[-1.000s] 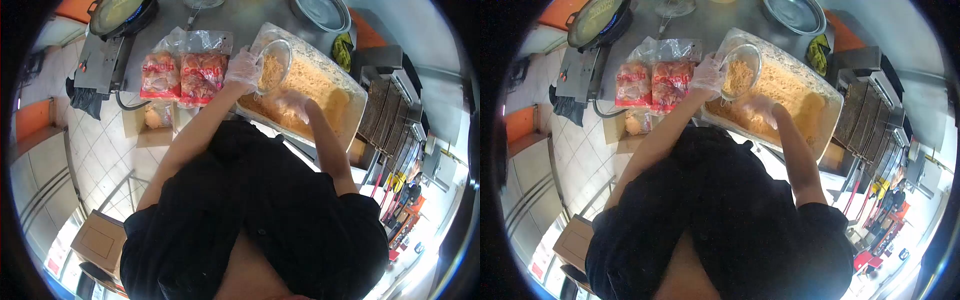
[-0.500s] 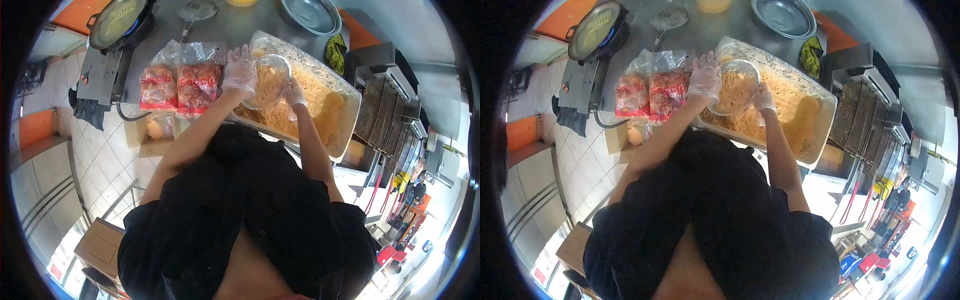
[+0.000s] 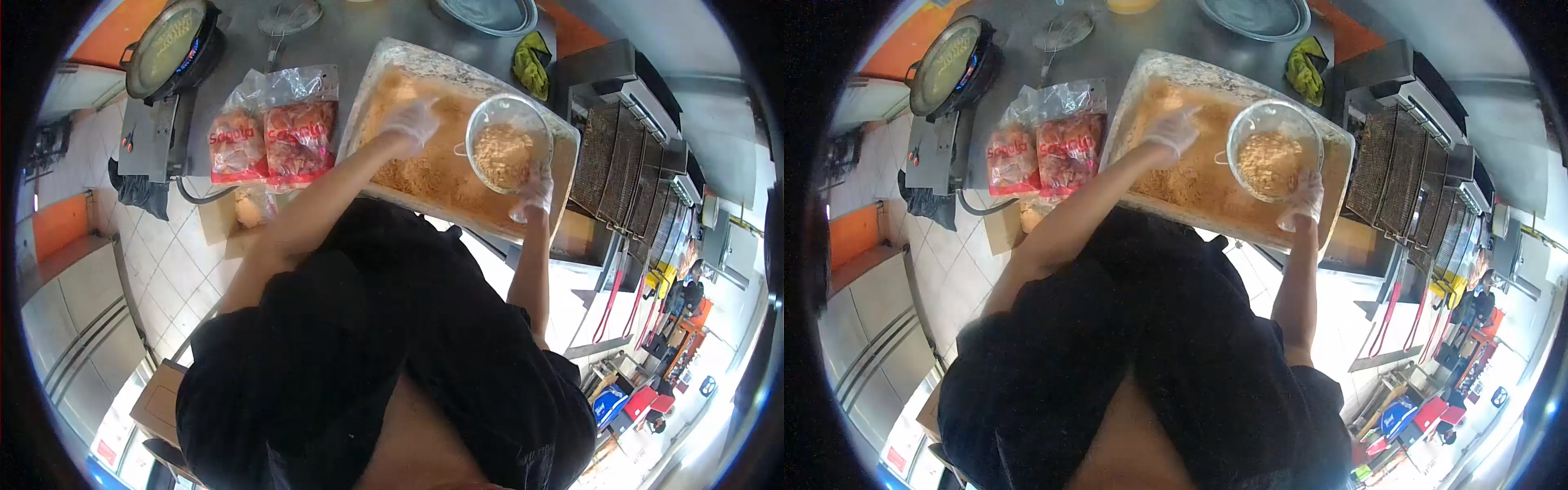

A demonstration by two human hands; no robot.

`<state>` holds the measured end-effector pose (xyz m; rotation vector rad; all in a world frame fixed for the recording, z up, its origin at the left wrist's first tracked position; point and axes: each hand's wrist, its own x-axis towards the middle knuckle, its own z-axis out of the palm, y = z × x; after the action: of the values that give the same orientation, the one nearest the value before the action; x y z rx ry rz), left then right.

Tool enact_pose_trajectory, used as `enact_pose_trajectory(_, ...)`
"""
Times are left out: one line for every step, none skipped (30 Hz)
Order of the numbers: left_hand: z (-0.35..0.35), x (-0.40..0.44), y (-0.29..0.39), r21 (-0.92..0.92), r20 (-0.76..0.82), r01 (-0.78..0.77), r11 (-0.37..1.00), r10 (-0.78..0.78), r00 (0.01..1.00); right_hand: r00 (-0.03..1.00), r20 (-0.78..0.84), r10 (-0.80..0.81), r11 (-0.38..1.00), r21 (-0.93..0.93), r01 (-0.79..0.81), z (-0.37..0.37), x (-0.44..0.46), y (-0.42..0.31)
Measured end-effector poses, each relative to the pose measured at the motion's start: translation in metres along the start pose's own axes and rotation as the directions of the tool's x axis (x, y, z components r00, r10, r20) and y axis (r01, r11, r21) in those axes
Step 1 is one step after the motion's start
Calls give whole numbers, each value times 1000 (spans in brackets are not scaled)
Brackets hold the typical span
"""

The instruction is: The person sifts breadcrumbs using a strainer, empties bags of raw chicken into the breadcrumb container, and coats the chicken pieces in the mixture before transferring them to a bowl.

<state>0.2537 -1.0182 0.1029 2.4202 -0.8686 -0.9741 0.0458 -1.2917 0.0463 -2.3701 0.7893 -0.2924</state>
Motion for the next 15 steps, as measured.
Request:
enact_pose_trajectory(14, 2, 1, 2, 1, -1, 1000, 1, 1000, 982, 79, 169, 870, 456, -187, -16, -10, -16)
enact_pose_trajectory(36, 7, 0, 176, -114, -44, 983, 65, 991, 935, 225, 275, 515, 786, -341, -28, -17, -27)
enact_pose_trajectory(44, 4, 5, 348, -216, -64, 935, 146, 965, 935, 225, 273, 515, 787, -340, -31, -21, -20)
enact_pose_trajectory(50, 4, 12, 350, -222, -60, 935, 145, 964, 928, 129, 349, 545, 778, -312, -29, -22, -6)
enact_pose_trajectory(51, -4, 27, 386, -79, -155, 909, 200, 977, 908, 30, 419, 575, 765, -290, -22, -23, 17)
enact_pose_trajectory(52, -6, 41, 408, 69, -253, 877, 247, 967, 987, -2, 160, 952, 264, -154, 4, -19, 129)
enact_pose_trajectory(78, 10, 49, 421, 154, -278, 863, 234, 960, 988, -5, 157, 950, 273, -150, -3, -16, 105)
enact_pose_trajectory(104, 24, 53, 431, 242, -308, 848, 220, 945, 943, -16, 333, 901, 300, -313, -21, -21, 54)
enact_pose_trajectory(103, 23, 58, 438, 244, -312, 843, 222, 944, 867, -23, 498, 822, 329, -464, -34, -25, 18)
enact_pose_trajectory(100, 23, 65, 544, 372, -516, 662, 360, 855, 843, -27, 536, 780, 396, -484, -38, -26, 13)
enact_pose_trajectory(100, 23, 71, 592, 514, -681, 430, 449, 731, 842, -31, 539, 779, 398, -485, -32, -25, 39)
enact_pose_trajectory(141, 52, 55, 589, 490, -659, 468, 442, 751, 924, 2, 381, 875, 321, -362, -19, -26, 89)
enact_pose_trajectory(137, 55, 56, 591, 491, -660, 464, 442, 750, 976, 46, 211, 943, 252, -216, -12, -25, 118)
enact_pose_trajectory(130, 52, 52, 529, 494, -656, 539, 433, 754, 862, 45, 505, 764, 441, -470, -38, -28, 23)
enact_pose_trajectory(126, 50, 44, 461, 499, -646, 609, 424, 756, 858, 41, 513, 759, 446, -475, -25, -31, 57)
